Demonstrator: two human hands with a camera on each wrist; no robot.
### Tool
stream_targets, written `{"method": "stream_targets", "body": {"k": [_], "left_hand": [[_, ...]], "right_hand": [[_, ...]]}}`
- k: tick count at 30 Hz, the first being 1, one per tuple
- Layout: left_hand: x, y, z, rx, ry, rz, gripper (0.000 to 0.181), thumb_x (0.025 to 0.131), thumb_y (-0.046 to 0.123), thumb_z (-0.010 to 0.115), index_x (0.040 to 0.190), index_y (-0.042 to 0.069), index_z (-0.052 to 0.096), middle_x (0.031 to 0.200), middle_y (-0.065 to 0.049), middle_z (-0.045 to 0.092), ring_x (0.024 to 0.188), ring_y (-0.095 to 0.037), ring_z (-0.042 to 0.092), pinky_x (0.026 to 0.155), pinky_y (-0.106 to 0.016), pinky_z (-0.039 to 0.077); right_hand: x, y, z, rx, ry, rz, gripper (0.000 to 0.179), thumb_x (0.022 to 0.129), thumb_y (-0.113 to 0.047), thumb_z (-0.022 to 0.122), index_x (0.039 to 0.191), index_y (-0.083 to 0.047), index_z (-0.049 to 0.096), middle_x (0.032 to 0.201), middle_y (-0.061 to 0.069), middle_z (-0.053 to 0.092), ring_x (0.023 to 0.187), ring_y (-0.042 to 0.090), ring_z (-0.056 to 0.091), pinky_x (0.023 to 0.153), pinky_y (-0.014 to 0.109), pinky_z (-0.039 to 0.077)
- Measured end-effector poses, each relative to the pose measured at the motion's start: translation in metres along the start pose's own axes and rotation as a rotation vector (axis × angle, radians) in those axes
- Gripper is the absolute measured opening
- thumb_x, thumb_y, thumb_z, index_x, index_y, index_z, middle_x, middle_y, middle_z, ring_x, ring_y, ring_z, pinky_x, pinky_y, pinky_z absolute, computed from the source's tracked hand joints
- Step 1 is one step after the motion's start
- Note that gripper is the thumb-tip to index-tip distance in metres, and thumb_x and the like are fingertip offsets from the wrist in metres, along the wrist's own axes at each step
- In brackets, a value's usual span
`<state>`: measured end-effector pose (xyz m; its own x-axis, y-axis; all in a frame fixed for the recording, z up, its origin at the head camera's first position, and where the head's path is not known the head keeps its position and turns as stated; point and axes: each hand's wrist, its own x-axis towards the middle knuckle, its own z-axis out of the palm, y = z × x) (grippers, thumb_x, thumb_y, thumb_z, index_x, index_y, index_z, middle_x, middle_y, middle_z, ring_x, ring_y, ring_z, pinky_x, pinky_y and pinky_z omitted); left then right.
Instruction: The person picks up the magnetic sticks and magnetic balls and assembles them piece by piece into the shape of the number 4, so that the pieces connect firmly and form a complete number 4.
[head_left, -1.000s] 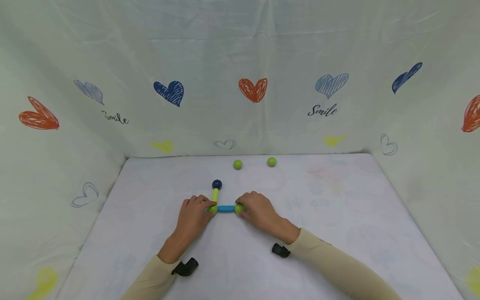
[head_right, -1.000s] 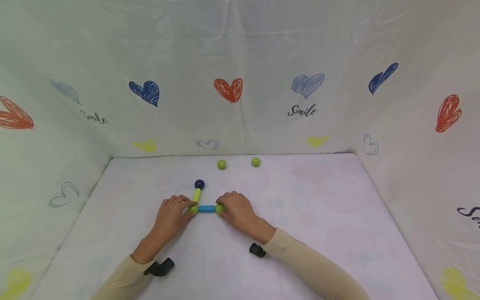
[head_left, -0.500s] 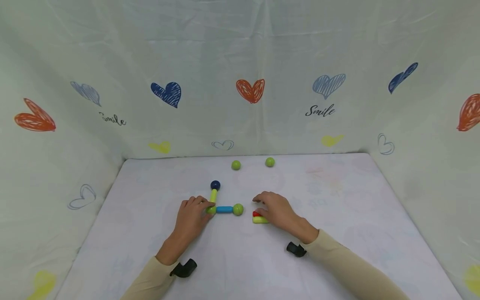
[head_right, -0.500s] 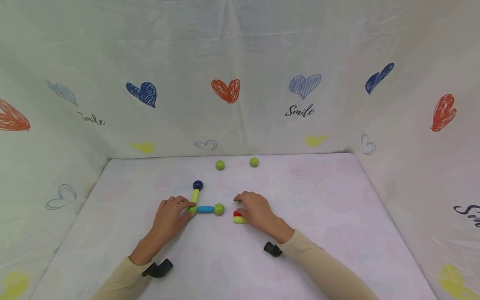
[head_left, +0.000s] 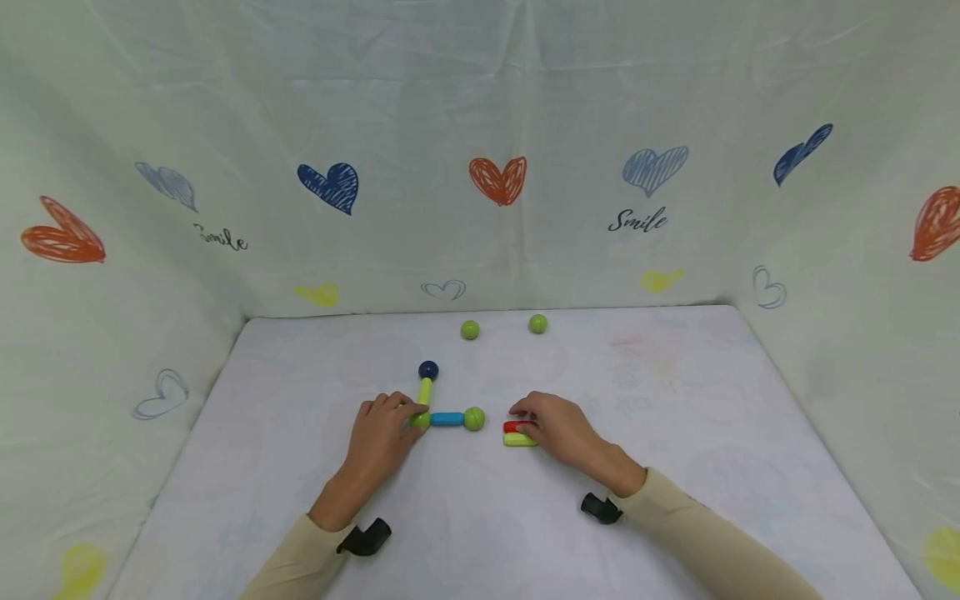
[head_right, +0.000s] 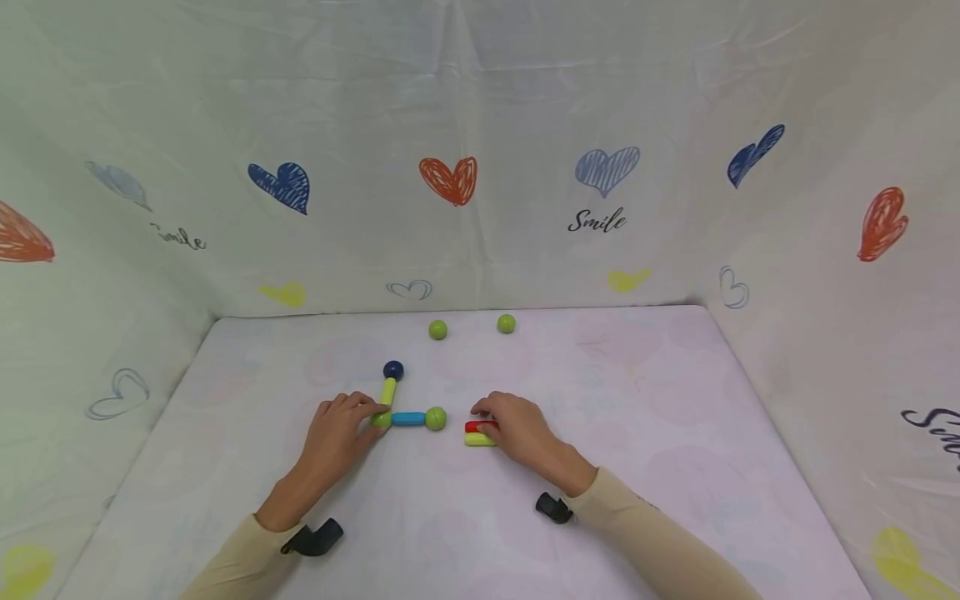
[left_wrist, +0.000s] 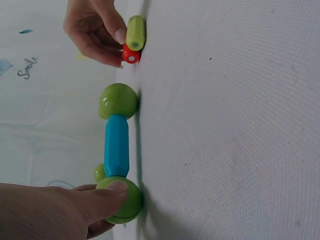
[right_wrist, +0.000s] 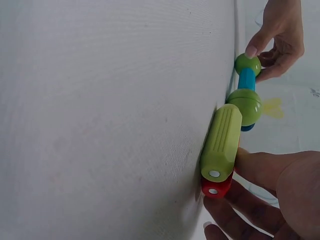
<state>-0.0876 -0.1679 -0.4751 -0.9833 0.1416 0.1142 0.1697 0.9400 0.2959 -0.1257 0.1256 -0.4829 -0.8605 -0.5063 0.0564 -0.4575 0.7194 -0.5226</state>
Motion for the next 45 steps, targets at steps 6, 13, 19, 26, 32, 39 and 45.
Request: {"method": "stream_targets", "body": {"k": [6,13,19,26,32,39,45], "left_hand": [[-0.001,0.0,0.001,-0.007,-0.01,-0.013,0.032,0.087,0.014,0.088,0.118,0.012,0.08,0.112,-0.007,0.072,0.108,-0.029,0.063,0.097,-0.05,0.048],[0.001,-0.001,0.001,-0.006,-0.003,0.002,0.032,0.086,0.014,0.089,0.117,0.013,0.081,0.111,-0.007,0.072,0.106,-0.029,0.064,0.095,-0.05,0.049],[0.001,-0.002,0.001,-0.016,0.016,0.007,0.031,0.086,0.013,0.089,0.116,0.013,0.081,0.11,-0.007,0.072,0.104,-0.028,0.064,0.093,-0.049,0.049],[0.001,0.0,0.0,-0.032,-0.012,-0.015,0.031,0.087,0.012,0.088,0.117,0.011,0.081,0.111,-0.008,0.072,0.107,-0.03,0.064,0.093,-0.049,0.049],[0.0,0.001,-0.001,-0.035,-0.007,-0.019,0.031,0.087,0.012,0.088,0.117,0.011,0.081,0.112,-0.008,0.072,0.107,-0.029,0.065,0.092,-0.048,0.05],[0.0,0.001,-0.001,-0.038,-0.003,-0.024,0.031,0.087,0.01,0.088,0.117,0.011,0.081,0.111,-0.009,0.072,0.106,-0.029,0.065,0.091,-0.048,0.05],[0.0,0.001,0.0,-0.047,0.002,-0.019,0.032,0.086,0.01,0.088,0.117,0.01,0.081,0.112,-0.009,0.072,0.105,-0.03,0.065,0.091,-0.049,0.05]], "right_hand": [[0.001,0.0,0.0,0.006,-0.019,-0.022,0.021,0.093,-0.007,0.081,0.113,-0.009,0.079,0.097,-0.003,0.073,0.086,0.013,0.066,0.078,0.03,0.055],[0.004,0.0,-0.001,-0.002,-0.029,-0.05,0.02,0.092,-0.006,0.082,0.111,-0.012,0.08,0.097,-0.004,0.072,0.085,0.012,0.066,0.077,0.029,0.055],[0.006,0.0,-0.001,0.002,-0.053,-0.045,0.022,0.093,-0.006,0.081,0.114,-0.011,0.079,0.098,-0.002,0.071,0.087,0.014,0.066,0.078,0.031,0.056],[0.01,0.002,-0.003,0.089,-0.043,0.006,0.031,0.095,0.001,0.076,0.125,-0.007,0.076,0.1,0.001,0.069,0.091,0.015,0.065,0.08,0.031,0.055],[0.016,0.004,-0.006,0.15,0.019,0.0,0.037,0.095,0.007,0.072,0.13,-0.005,0.075,0.1,0.005,0.068,0.093,0.019,0.066,0.085,0.036,0.058],[0.026,0.003,-0.006,0.251,0.045,0.023,0.036,0.097,0.004,0.072,0.132,-0.004,0.072,0.109,0.01,0.072,0.098,0.024,0.069,0.087,0.038,0.06],[0.039,-0.002,0.0,0.405,0.066,0.101,0.033,0.096,0.003,0.072,0.129,-0.001,0.071,0.11,0.013,0.072,0.094,0.024,0.071,0.081,0.032,0.06]]}}
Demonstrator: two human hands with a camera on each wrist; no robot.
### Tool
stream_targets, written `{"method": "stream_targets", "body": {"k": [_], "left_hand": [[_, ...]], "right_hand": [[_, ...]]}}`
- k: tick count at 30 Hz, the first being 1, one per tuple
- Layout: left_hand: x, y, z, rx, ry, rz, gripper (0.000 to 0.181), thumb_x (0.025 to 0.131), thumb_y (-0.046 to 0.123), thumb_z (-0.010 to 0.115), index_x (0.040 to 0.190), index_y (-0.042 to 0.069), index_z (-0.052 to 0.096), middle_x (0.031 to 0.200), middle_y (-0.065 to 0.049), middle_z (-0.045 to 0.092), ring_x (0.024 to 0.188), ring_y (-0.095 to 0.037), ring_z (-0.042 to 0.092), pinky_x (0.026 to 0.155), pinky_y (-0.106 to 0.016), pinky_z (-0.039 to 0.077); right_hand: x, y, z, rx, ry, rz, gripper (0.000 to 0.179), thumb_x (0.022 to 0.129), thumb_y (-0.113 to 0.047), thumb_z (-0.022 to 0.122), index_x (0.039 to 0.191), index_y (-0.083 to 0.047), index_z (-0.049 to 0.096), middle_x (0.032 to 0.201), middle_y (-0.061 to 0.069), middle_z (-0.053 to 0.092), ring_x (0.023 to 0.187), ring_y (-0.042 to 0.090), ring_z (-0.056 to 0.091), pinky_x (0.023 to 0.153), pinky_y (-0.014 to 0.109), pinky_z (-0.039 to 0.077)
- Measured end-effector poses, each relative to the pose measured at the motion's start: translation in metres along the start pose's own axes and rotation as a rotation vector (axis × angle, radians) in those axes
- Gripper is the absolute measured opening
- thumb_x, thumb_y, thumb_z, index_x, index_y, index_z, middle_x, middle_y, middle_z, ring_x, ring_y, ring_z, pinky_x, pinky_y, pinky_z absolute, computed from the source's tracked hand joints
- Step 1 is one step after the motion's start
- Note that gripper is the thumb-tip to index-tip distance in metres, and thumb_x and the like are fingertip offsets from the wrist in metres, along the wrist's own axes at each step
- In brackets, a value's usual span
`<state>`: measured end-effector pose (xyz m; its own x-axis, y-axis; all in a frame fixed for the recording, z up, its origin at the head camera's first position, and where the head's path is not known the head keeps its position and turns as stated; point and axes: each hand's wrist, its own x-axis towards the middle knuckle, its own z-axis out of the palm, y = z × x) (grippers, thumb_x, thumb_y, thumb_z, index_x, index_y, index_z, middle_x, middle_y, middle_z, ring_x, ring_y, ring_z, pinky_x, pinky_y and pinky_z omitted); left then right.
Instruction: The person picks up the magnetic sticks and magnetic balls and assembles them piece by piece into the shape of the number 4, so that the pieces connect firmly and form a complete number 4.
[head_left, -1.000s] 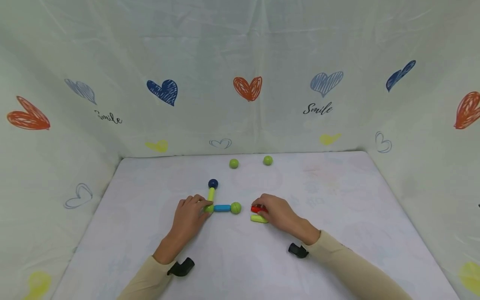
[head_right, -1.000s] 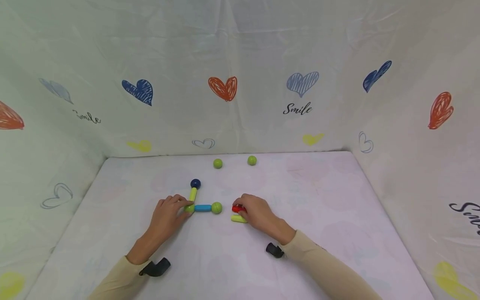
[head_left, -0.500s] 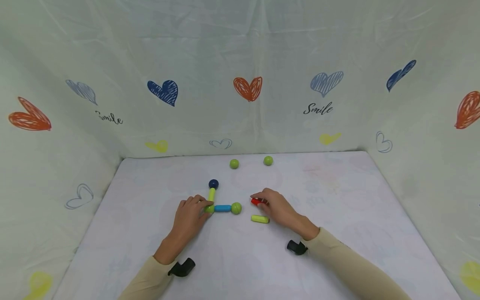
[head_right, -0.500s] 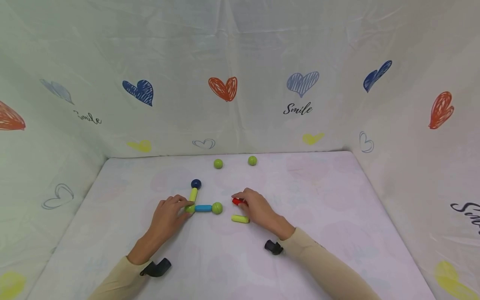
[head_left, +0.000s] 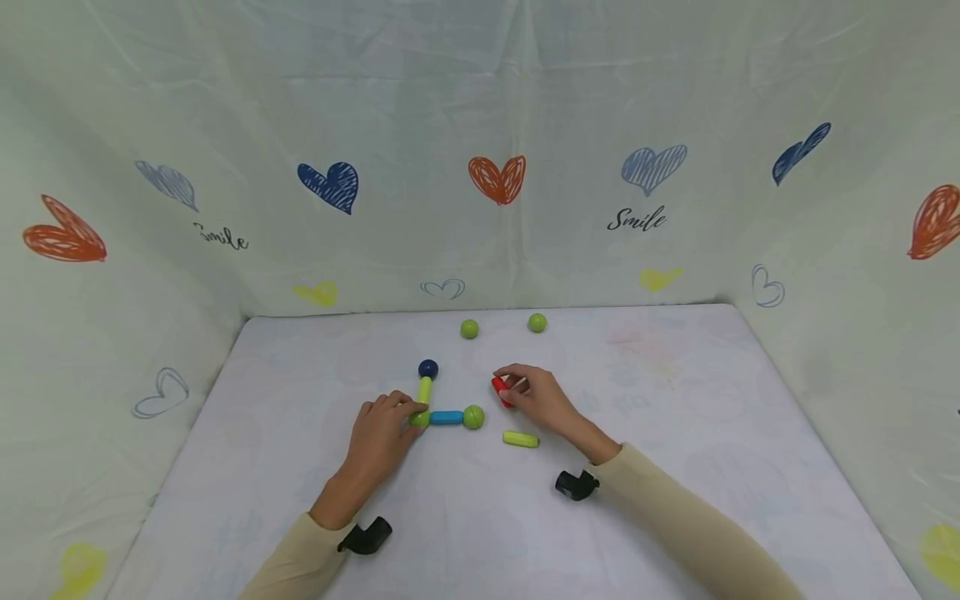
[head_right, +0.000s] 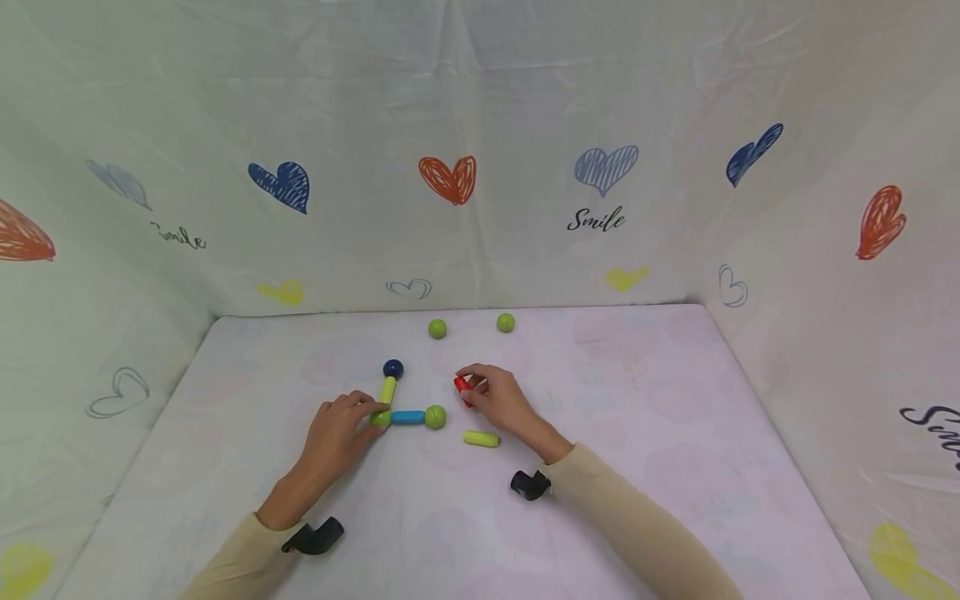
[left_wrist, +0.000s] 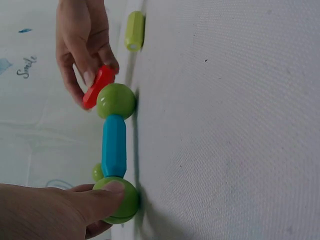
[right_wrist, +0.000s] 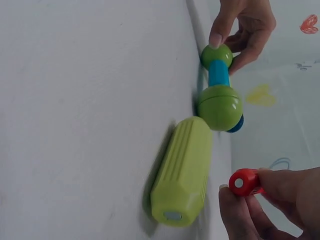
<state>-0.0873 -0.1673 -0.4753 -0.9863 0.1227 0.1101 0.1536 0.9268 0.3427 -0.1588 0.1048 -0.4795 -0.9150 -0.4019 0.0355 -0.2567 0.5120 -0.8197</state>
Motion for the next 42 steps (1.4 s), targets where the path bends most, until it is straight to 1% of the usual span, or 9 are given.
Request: {"method": "stream_targets", "body": {"k": [5,7,11,14,21,26,33,42], "left_hand": [[0.0,0.0,0.001,-0.012,-0.004,-0.009,0.032,0.087,0.01,0.087,0.119,0.011,0.08,0.113,-0.009,0.071,0.106,-0.029,0.065,0.093,-0.048,0.049],[-0.001,0.0,0.001,-0.014,-0.002,-0.009,0.032,0.087,0.01,0.087,0.118,0.011,0.08,0.112,-0.009,0.071,0.105,-0.029,0.065,0.093,-0.048,0.049],[-0.001,0.0,0.003,-0.01,0.005,-0.003,0.032,0.086,0.01,0.088,0.118,0.011,0.08,0.111,-0.009,0.071,0.103,-0.029,0.065,0.091,-0.048,0.05],[-0.001,0.0,0.003,-0.01,0.007,-0.001,0.032,0.086,0.01,0.088,0.118,0.011,0.08,0.112,-0.009,0.071,0.103,-0.029,0.065,0.091,-0.048,0.05],[-0.002,0.001,0.001,-0.02,0.015,0.008,0.032,0.087,0.009,0.087,0.117,0.01,0.081,0.111,-0.008,0.071,0.103,-0.029,0.065,0.09,-0.048,0.05],[-0.002,0.001,0.002,-0.022,0.015,0.005,0.032,0.087,0.01,0.087,0.118,0.011,0.08,0.111,-0.008,0.071,0.103,-0.028,0.065,0.09,-0.047,0.05],[-0.002,0.002,0.002,-0.015,0.014,-0.003,0.032,0.087,0.01,0.087,0.118,0.011,0.08,0.111,-0.008,0.071,0.104,-0.028,0.066,0.091,-0.048,0.05],[-0.002,0.0,0.002,-0.007,0.023,0.008,0.032,0.087,0.011,0.087,0.118,0.011,0.08,0.111,-0.008,0.071,0.103,-0.028,0.065,0.09,-0.048,0.05]], "right_hand": [[0.01,-0.002,0.009,0.105,0.029,0.059,0.029,0.098,0.001,0.072,0.126,0.001,0.069,0.105,0.014,0.072,0.086,0.02,0.069,0.074,0.027,0.057],[0.014,-0.002,0.013,0.15,0.034,0.093,0.029,0.098,-0.001,0.072,0.127,0.001,0.068,0.105,0.014,0.071,0.084,0.019,0.068,0.073,0.025,0.056],[0.019,-0.004,0.021,0.227,0.052,0.153,0.028,0.099,0.0,0.071,0.127,0.002,0.066,0.104,0.016,0.069,0.083,0.019,0.068,0.073,0.025,0.057],[0.022,-0.004,0.026,0.239,0.061,0.173,0.028,0.099,-0.001,0.071,0.126,0.003,0.065,0.104,0.016,0.068,0.083,0.018,0.067,0.073,0.026,0.058],[0.025,-0.008,0.032,0.285,0.045,0.216,0.029,0.099,-0.002,0.072,0.128,0.002,0.065,0.103,0.015,0.067,0.084,0.017,0.066,0.075,0.027,0.06],[0.026,-0.009,0.034,0.31,0.038,0.224,0.029,0.099,-0.002,0.072,0.127,0.002,0.065,0.103,0.015,0.067,0.083,0.016,0.065,0.075,0.028,0.06],[0.026,-0.009,0.038,0.34,0.018,0.247,0.028,0.1,-0.001,0.07,0.127,0.003,0.064,0.103,0.014,0.065,0.082,0.016,0.067,0.076,0.03,0.063],[0.027,-0.009,0.037,0.335,-0.001,0.243,0.028,0.101,-0.003,0.07,0.127,0.002,0.064,0.102,0.013,0.067,0.08,0.013,0.068,0.077,0.03,0.063]]}}
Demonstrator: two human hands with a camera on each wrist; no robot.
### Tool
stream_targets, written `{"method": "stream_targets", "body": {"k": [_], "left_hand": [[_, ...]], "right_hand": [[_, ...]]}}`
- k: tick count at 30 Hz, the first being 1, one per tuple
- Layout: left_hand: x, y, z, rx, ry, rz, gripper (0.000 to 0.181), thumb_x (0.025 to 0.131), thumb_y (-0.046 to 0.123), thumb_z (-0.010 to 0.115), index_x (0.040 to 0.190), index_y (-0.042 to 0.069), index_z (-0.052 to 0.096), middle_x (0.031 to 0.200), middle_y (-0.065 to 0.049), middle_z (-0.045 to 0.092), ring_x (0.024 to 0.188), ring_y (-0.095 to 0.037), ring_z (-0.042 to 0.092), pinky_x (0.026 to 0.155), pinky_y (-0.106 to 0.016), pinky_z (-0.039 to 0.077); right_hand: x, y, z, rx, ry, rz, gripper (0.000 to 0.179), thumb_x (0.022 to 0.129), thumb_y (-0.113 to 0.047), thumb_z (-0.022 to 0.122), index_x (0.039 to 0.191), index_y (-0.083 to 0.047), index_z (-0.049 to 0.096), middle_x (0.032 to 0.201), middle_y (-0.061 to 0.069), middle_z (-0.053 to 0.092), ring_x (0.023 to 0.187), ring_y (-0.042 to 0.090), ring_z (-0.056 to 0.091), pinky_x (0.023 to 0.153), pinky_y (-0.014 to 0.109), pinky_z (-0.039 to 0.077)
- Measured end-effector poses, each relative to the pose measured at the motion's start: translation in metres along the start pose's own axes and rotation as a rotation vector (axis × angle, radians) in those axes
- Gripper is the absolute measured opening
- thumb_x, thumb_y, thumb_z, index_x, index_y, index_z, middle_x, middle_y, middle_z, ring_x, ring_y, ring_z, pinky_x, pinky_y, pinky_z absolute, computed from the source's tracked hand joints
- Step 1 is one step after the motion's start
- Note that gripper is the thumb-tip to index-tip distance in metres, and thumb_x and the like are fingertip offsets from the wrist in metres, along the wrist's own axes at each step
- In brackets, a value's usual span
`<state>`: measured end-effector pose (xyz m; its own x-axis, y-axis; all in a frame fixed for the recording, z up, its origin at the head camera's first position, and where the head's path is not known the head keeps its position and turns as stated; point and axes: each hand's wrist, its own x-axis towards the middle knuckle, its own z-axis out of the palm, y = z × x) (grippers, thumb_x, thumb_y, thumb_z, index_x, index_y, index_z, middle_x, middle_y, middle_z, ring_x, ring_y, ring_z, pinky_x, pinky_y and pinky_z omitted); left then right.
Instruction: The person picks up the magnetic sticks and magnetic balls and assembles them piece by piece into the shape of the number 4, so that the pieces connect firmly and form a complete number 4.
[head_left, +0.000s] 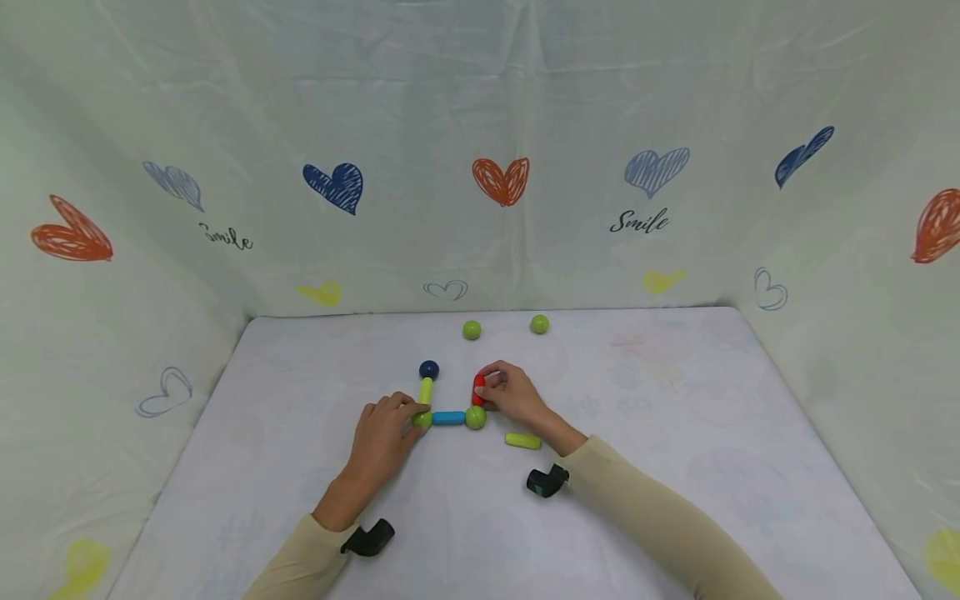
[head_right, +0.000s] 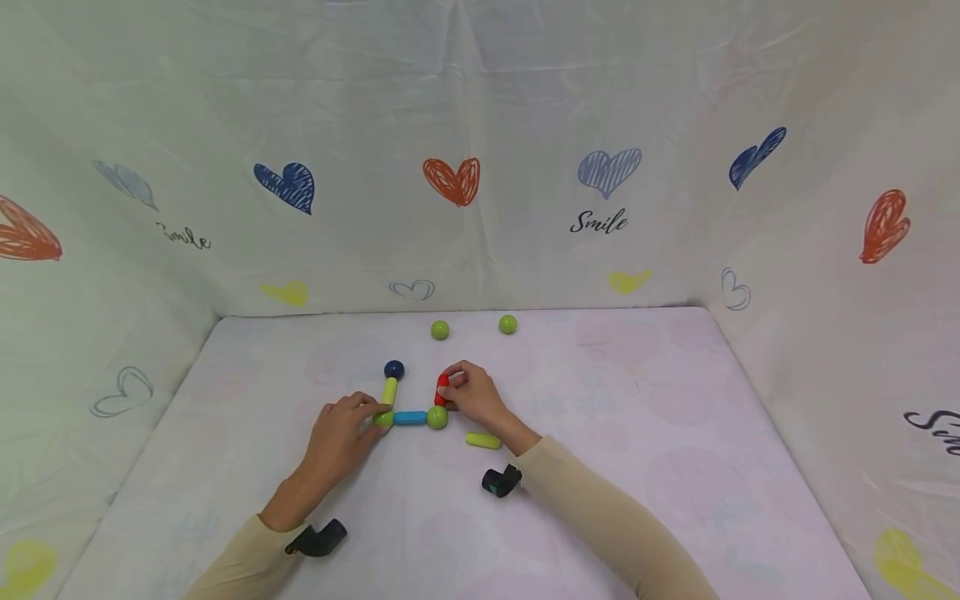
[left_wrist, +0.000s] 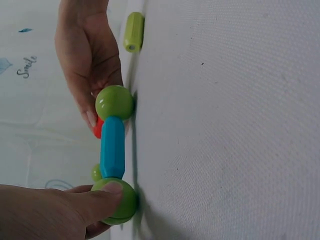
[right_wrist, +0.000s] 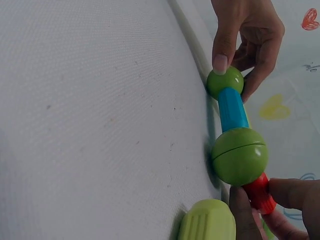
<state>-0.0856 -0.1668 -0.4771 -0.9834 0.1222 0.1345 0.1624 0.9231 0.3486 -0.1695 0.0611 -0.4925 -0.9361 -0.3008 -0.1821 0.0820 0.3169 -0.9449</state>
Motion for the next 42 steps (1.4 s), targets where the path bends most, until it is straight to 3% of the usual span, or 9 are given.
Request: {"method": "stream_targets", "body": {"k": [8,13,20,30,34,42], "left_hand": [[0.002,0.006,0.002,0.05,0.01,0.021,0.035,0.085,0.013,0.09,0.119,0.011,0.08,0.115,-0.009,0.069,0.111,-0.031,0.06,0.098,-0.051,0.05],[0.005,0.021,0.006,0.027,0.034,0.072,0.04,0.085,0.016,0.091,0.122,0.012,0.078,0.118,-0.009,0.068,0.115,-0.031,0.058,0.101,-0.052,0.049],[0.014,0.041,0.02,0.006,0.016,0.146,0.043,0.086,0.023,0.09,0.126,0.013,0.076,0.116,-0.005,0.069,0.112,-0.028,0.059,0.099,-0.049,0.049],[0.016,0.045,0.028,0.022,0.023,0.153,0.04,0.085,0.025,0.091,0.121,0.012,0.078,0.111,-0.002,0.069,0.106,-0.024,0.059,0.095,-0.045,0.049],[0.018,0.045,0.03,0.015,0.026,0.159,0.039,0.086,0.025,0.091,0.121,0.013,0.078,0.111,-0.002,0.07,0.106,-0.024,0.06,0.094,-0.044,0.049],[0.02,0.05,0.031,0.014,0.009,0.153,0.036,0.087,0.025,0.089,0.121,0.016,0.079,0.11,-0.001,0.072,0.105,-0.023,0.061,0.093,-0.043,0.049]], "right_hand": [[0.001,0.0,-0.003,-0.015,-0.025,0.009,0.028,0.101,-0.003,0.069,0.128,0.003,0.063,0.104,0.015,0.067,0.084,0.016,0.071,0.079,0.032,0.063],[0.003,-0.001,-0.005,0.0,-0.058,0.009,0.031,0.102,-0.001,0.068,0.131,0.004,0.062,0.109,0.017,0.066,0.09,0.02,0.073,0.081,0.033,0.063],[0.004,-0.001,-0.006,-0.01,-0.089,-0.002,0.033,0.102,-0.003,0.067,0.134,0.005,0.061,0.112,0.018,0.067,0.091,0.019,0.072,0.081,0.032,0.063],[0.004,0.0,-0.008,-0.002,-0.107,0.011,0.035,0.101,-0.005,0.068,0.135,0.002,0.06,0.11,0.016,0.07,0.091,0.018,0.074,0.084,0.031,0.062],[0.007,0.003,-0.013,-0.015,-0.081,-0.013,0.035,0.101,-0.002,0.067,0.135,0.004,0.06,0.109,0.017,0.071,0.089,0.02,0.075,0.082,0.033,0.063],[0.014,0.003,-0.036,-0.053,0.075,-0.005,0.033,0.099,-0.002,0.068,0.132,0.003,0.062,0.107,0.016,0.072,0.09,0.022,0.075,0.083,0.034,0.063]]}}
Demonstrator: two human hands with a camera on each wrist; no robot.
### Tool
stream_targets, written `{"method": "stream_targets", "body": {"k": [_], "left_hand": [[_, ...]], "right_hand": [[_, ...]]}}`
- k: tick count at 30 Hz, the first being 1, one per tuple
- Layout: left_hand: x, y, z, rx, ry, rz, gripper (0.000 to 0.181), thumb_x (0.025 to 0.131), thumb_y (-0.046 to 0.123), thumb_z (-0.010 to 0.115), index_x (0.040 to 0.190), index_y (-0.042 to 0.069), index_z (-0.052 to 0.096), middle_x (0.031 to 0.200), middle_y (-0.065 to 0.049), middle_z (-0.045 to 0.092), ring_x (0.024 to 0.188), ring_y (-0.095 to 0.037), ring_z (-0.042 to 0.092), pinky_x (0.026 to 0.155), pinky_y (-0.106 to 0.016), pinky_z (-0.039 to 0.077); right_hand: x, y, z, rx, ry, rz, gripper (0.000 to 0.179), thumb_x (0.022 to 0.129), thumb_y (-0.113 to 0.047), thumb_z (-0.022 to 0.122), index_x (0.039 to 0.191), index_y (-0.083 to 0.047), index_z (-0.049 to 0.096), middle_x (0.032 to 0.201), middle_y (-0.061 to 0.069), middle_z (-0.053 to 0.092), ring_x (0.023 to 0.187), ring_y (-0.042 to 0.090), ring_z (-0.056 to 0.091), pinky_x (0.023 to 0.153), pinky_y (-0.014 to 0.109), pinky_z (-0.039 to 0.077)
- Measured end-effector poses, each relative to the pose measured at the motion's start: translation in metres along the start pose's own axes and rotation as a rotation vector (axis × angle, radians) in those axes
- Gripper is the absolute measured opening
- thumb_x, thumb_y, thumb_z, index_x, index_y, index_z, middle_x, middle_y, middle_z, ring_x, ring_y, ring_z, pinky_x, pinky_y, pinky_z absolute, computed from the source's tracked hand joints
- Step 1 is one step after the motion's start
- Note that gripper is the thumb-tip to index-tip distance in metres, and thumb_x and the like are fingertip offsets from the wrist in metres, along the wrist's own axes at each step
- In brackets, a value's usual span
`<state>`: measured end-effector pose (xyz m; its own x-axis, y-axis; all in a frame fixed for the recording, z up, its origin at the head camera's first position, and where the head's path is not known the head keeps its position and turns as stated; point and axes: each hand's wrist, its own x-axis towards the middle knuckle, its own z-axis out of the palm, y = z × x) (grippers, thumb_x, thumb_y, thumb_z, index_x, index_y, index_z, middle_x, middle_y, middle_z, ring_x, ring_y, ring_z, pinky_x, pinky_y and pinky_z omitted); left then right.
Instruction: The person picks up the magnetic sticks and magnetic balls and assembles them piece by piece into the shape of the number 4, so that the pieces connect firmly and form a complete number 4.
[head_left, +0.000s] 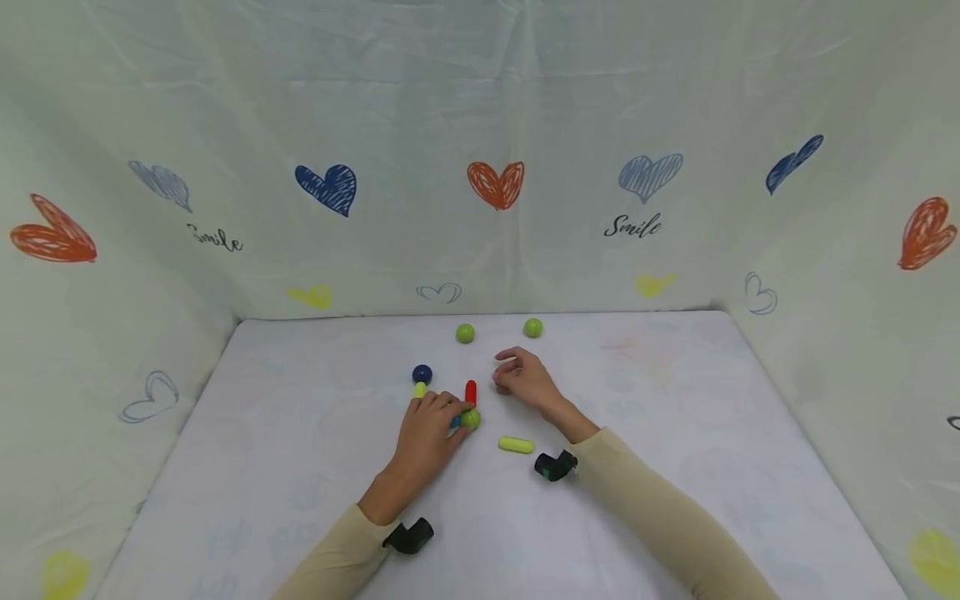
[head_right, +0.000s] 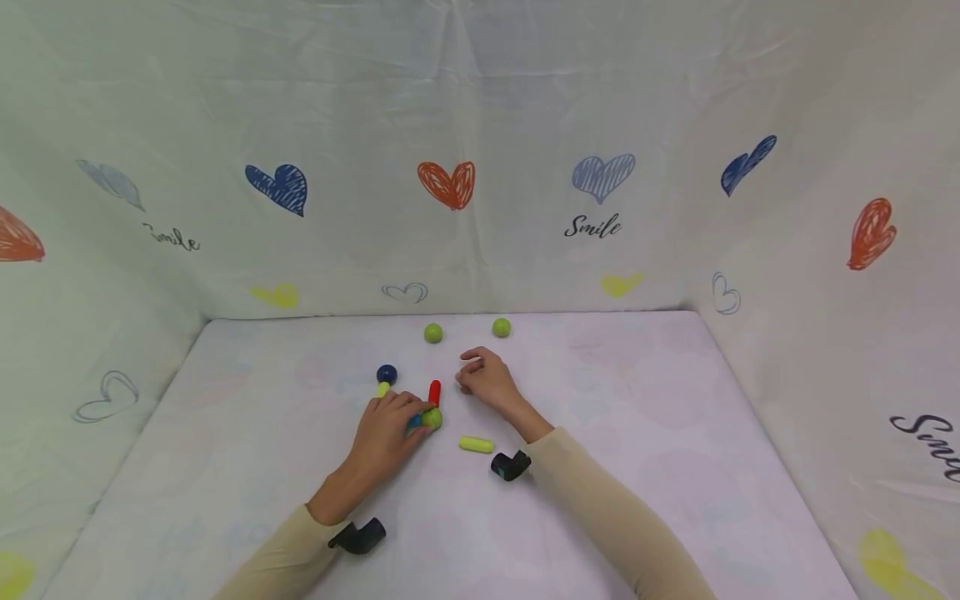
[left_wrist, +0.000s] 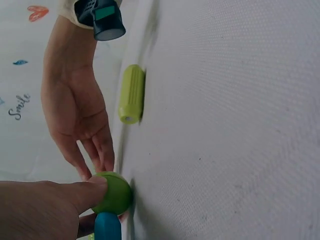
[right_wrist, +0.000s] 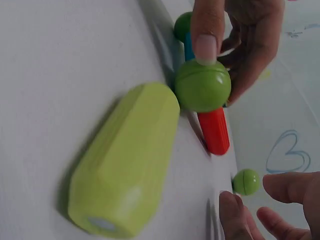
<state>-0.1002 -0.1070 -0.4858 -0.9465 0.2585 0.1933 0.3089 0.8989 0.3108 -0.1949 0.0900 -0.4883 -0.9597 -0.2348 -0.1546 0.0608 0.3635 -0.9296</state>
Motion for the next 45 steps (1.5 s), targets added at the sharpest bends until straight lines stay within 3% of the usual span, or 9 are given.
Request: {"method": "stream_targets", "body": {"k": [9,16,24,34,45], "left_hand": [[0.0,-0.001,0.002,0.001,0.008,-0.001,0.033,0.088,0.025,0.089,0.118,0.016,0.079,0.107,0.001,0.073,0.102,-0.021,0.061,0.089,-0.04,0.048],[0.001,-0.001,0.003,-0.013,0.007,-0.014,0.031,0.088,0.025,0.089,0.116,0.016,0.08,0.108,0.001,0.074,0.103,-0.021,0.061,0.09,-0.04,0.048],[0.0,0.002,0.003,-0.01,-0.001,-0.043,0.031,0.086,0.024,0.09,0.115,0.016,0.08,0.109,0.002,0.074,0.104,-0.02,0.061,0.091,-0.04,0.048],[0.002,0.003,0.001,-0.016,-0.002,-0.037,0.029,0.086,0.023,0.09,0.113,0.016,0.08,0.107,0.003,0.074,0.103,-0.02,0.061,0.091,-0.039,0.048],[0.001,0.004,0.0,-0.018,-0.008,-0.045,0.03,0.085,0.024,0.09,0.113,0.017,0.081,0.107,0.002,0.074,0.103,-0.021,0.062,0.092,-0.04,0.049]], "right_hand": [[0.013,0.007,-0.033,0.01,0.131,0.045,0.036,0.098,0.0,0.067,0.133,0.005,0.06,0.109,0.02,0.07,0.093,0.026,0.074,0.082,0.033,0.062],[0.023,0.007,-0.054,-0.018,0.18,0.088,0.04,0.102,-0.006,0.065,0.139,0.004,0.055,0.118,0.022,0.067,0.099,0.029,0.074,0.082,0.029,0.06],[0.04,0.01,-0.067,-0.039,0.223,0.116,0.04,0.102,-0.008,0.064,0.139,0.003,0.054,0.117,0.021,0.065,0.096,0.026,0.074,0.077,0.024,0.058],[0.056,0.011,-0.076,-0.048,0.186,0.159,0.047,0.104,-0.01,0.062,0.146,0.003,0.047,0.124,0.024,0.061,0.095,0.022,0.068,0.082,0.026,0.06],[0.065,0.007,-0.074,-0.058,0.121,0.152,0.047,0.105,-0.014,0.064,0.148,0.001,0.054,0.132,0.025,0.062,0.098,0.022,0.065,0.08,0.023,0.059]]}}
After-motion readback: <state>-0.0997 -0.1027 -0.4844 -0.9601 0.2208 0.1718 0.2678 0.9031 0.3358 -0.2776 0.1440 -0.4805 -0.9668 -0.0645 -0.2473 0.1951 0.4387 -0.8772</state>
